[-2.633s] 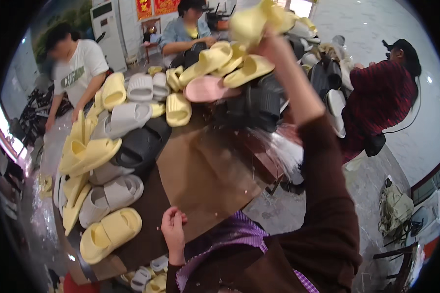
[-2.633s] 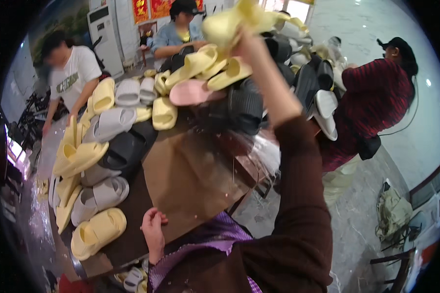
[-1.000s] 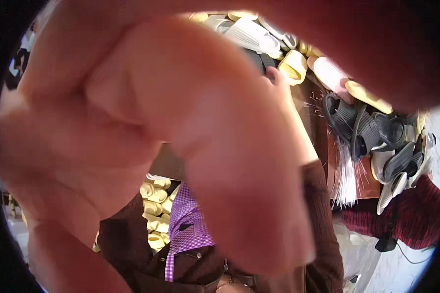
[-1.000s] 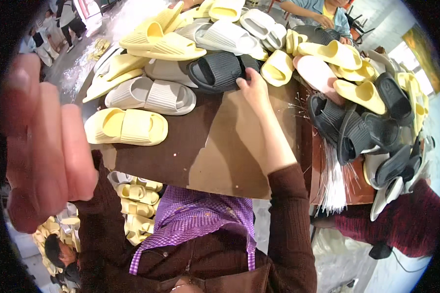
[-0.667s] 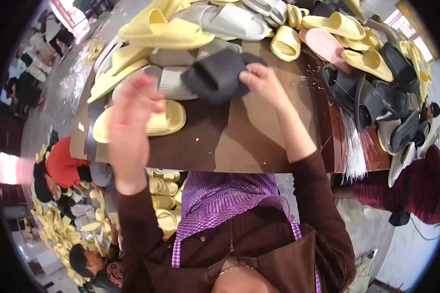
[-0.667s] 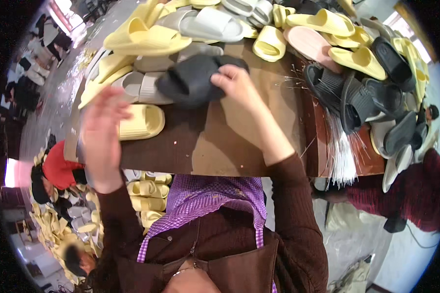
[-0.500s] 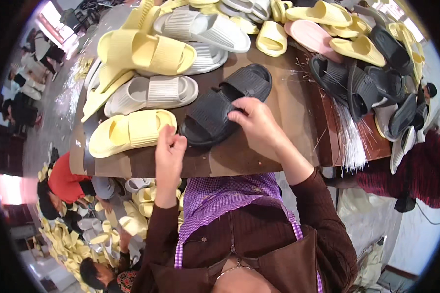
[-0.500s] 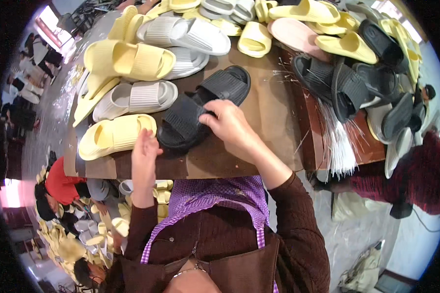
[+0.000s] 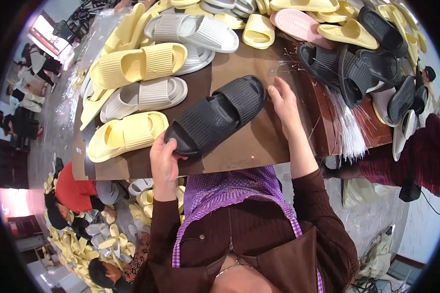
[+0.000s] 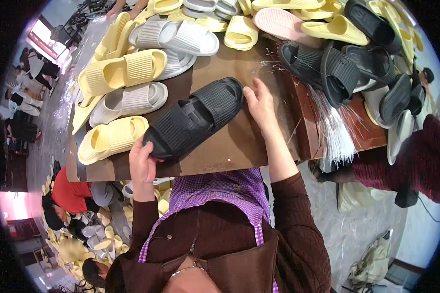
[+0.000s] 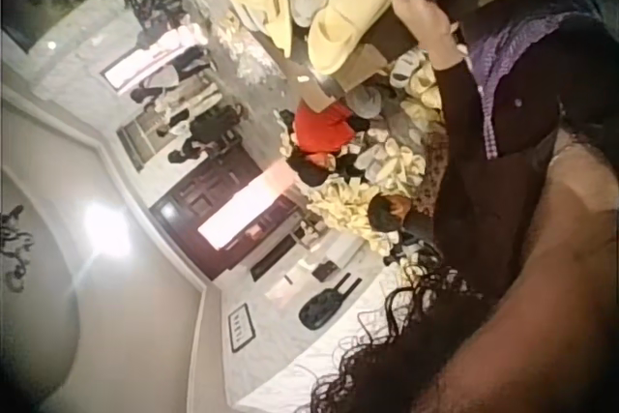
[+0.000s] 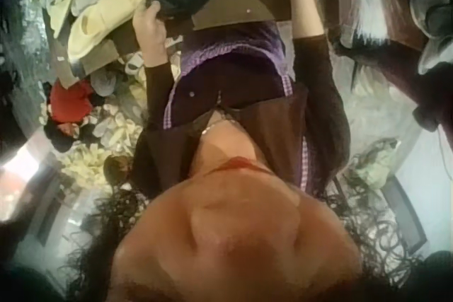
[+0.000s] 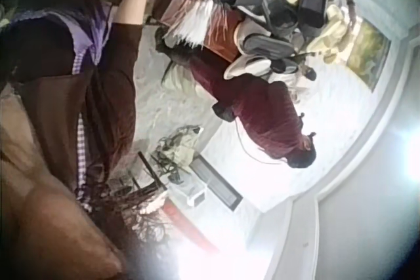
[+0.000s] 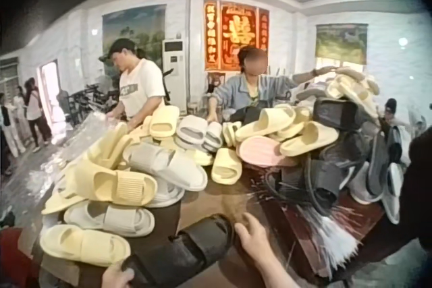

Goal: The person pairs slippers by threading plastic fasteners through matching pairs and securing them together by hand, then tosses the fastened slippers onto the table.

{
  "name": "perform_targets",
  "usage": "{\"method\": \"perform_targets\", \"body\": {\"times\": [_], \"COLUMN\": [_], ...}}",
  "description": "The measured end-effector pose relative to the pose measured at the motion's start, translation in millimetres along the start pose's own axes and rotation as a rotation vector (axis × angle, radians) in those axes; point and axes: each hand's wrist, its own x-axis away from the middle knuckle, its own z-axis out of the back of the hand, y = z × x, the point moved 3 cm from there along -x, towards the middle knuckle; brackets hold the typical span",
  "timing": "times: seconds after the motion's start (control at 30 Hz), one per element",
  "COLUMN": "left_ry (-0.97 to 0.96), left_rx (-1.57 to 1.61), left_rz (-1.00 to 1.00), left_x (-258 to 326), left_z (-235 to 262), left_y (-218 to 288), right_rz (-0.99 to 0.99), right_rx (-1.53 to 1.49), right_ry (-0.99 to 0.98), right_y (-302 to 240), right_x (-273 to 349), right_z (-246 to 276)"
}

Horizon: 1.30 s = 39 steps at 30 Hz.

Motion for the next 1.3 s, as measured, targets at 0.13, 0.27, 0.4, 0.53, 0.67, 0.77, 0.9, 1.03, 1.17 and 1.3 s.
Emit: {"method": "perform_targets", "body": {"times": [0.13,0.27,0.4,0.53,0.67,0.77,0.9,1.03,1.17,1.3], "left_ry": [-0.005,-0.016,-0.077,0.113,-0.008,-0.31,-0.241,-0.469,-0.453,-0.408], "left_rx": [-0.008,-0.034,-0.145,-0.236,-0.57,-1.281,-0.866,-0.976,-1.062,-1.13], "left_rz": [-0.053,-0.077,-0.142,-0.412,-0.715,-1.211,-0.376,-0.41,-0.69,-0.876], "left_x": [3,4,3,-1,6,20,-80,-117,-141,-115], "left_z": [1,-6,-6,17,-2,-22,-27,-109,-111,-117], "left_y": [9,18,33,71,127,151,152,123,82,63], "right_rz": [-0.29,-0.326,-0.177,0.033,0.248,0.322,0.393,0.441,0.528,0.414], "right_rx": [-0.306,-0.399,-0.296,-0.237,-0.085,0.016,0.259,0.475,0.513,0.807], "right_ry": [-0.165,-0.197,-0.067,0.241,0.299,0.113,-0.255,-0.155,0.046,0.155], "right_y": [16,3,-17,-27,-42,-77,-91,-87,-92,-77], "right_x": [4,15,12,-8,-17,-24,-57,-64,-27,30], "right_z": [8,10,17,69,111,110,74,48,91,136]}}
